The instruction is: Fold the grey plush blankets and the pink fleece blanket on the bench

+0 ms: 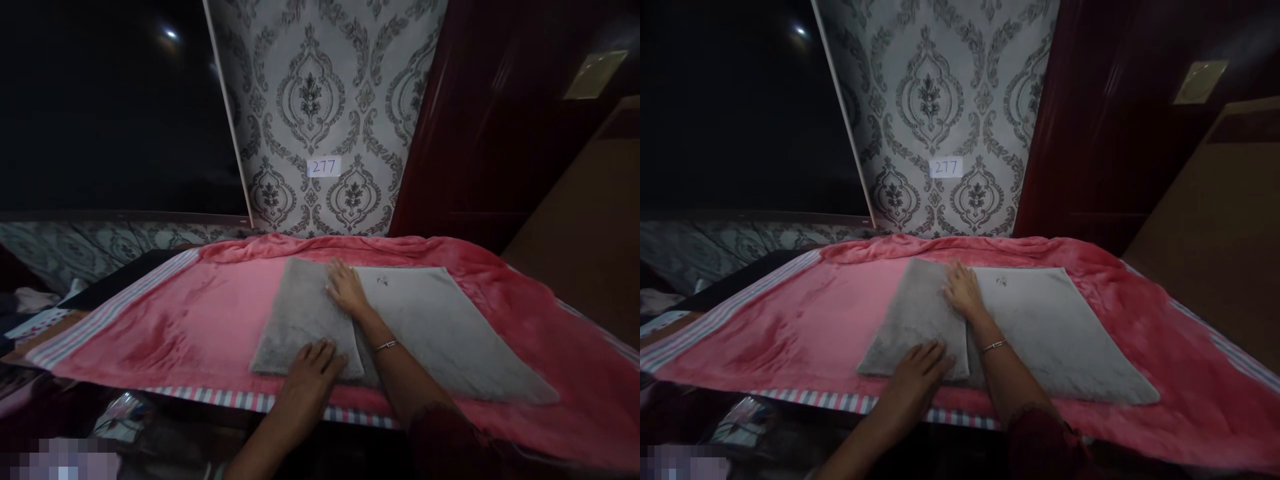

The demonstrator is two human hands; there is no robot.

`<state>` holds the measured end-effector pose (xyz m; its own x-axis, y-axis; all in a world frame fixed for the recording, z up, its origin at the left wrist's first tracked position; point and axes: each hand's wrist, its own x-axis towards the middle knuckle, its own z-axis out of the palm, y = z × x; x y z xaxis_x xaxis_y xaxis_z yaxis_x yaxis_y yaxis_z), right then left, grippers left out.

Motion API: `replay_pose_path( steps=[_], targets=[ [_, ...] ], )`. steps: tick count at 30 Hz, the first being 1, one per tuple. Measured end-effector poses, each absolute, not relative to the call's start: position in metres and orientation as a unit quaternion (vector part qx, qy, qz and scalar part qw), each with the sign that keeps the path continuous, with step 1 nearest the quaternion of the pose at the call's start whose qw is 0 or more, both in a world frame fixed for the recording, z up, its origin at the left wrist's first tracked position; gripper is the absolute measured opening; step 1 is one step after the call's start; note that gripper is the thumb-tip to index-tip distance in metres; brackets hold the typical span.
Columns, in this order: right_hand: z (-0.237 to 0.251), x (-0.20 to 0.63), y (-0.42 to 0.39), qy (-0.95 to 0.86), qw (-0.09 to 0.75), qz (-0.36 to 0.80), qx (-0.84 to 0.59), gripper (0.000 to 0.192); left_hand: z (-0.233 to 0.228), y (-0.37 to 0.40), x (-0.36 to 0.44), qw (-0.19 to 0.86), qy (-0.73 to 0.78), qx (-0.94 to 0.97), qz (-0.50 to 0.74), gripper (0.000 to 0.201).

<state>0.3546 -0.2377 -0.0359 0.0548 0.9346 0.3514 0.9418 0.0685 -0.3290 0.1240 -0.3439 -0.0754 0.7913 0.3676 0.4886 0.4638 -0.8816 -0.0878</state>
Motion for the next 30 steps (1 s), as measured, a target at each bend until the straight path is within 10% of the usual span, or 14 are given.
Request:
replay_pose_path(
  steps=[6, 15, 30],
  targets=[
    [-0.039, 0.343, -0.236, -0.671, 0.120, 0.074, -0.728, 0.058, -0.105, -0.358, 0.133, 0.121, -0.234, -0.917, -0.298, 0.039],
    [-0.007, 0.337, -0.232, -0.766, 0.077, 0.073, -0.634, 0.051, -0.023, -0.333, 0.095, 0.017, -0.276, -0.915, -0.293, 0.033],
    [-0.033, 0.310, -0.189, -0.872, 0.076, 0.112, -0.471, 0.064, -0.075, -0.330, 0.100, 0.064, -0.320, -0.932, -0.160, 0.067]
  ],
)
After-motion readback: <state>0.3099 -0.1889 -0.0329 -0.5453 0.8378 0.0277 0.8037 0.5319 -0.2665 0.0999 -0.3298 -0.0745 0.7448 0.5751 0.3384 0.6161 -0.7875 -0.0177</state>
